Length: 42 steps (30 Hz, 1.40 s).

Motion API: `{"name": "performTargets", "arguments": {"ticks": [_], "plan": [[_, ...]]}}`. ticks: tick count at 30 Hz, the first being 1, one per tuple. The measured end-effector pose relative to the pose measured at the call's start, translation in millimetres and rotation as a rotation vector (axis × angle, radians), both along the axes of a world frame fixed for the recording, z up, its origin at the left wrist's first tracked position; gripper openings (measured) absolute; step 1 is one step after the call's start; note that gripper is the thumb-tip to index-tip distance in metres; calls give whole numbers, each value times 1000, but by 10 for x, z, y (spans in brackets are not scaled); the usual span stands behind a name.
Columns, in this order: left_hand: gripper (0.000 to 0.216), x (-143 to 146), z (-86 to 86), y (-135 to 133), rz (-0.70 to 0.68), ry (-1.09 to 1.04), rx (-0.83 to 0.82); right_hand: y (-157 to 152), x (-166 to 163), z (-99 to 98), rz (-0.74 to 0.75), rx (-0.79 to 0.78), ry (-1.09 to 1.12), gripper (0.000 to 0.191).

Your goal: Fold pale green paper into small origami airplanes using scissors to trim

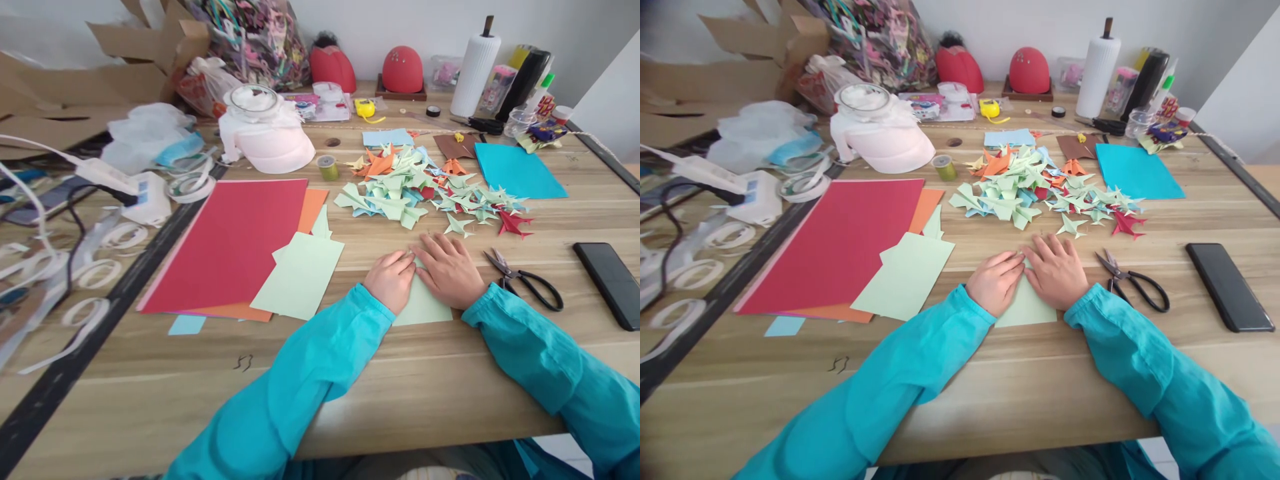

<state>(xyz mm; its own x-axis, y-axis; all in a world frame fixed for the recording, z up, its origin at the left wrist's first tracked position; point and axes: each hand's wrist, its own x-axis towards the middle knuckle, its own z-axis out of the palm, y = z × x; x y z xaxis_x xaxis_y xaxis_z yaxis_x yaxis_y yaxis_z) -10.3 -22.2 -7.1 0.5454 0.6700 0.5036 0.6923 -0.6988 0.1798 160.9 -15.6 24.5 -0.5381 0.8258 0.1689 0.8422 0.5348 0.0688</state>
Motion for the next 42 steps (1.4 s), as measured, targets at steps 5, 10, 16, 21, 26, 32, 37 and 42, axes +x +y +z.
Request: {"name": "performTargets", "arguments": {"ticks": [5, 10, 16, 21, 26, 32, 37, 42], "plan": [[28, 7, -9, 5, 1, -1, 17, 3, 18, -37, -17, 13, 23, 51], [29, 2, -19, 7, 3, -8, -2, 3, 25, -19, -9, 5, 4, 47], [29, 23, -19, -18, 25, -4, 13, 1, 16, 3, -16, -1, -33, 46], [29, 30, 1, -56, 72, 13, 29, -3, 14, -1, -17, -7, -18, 46], [28, 24, 17, -52, 62, 15, 32, -4, 10, 9, -15, -13, -11, 45], [28, 39, 22, -47, 60, 29, 5, -6, 4, 49, 2, -16, -41, 45], [28, 36, 21, -35, 48, 54, 21, -17, -10, 63, -14, -19, -71, 45], [28, 42, 33, -14, 26, 75, 52, -32, -32, 71, -12, 8, -88, 44]]}}
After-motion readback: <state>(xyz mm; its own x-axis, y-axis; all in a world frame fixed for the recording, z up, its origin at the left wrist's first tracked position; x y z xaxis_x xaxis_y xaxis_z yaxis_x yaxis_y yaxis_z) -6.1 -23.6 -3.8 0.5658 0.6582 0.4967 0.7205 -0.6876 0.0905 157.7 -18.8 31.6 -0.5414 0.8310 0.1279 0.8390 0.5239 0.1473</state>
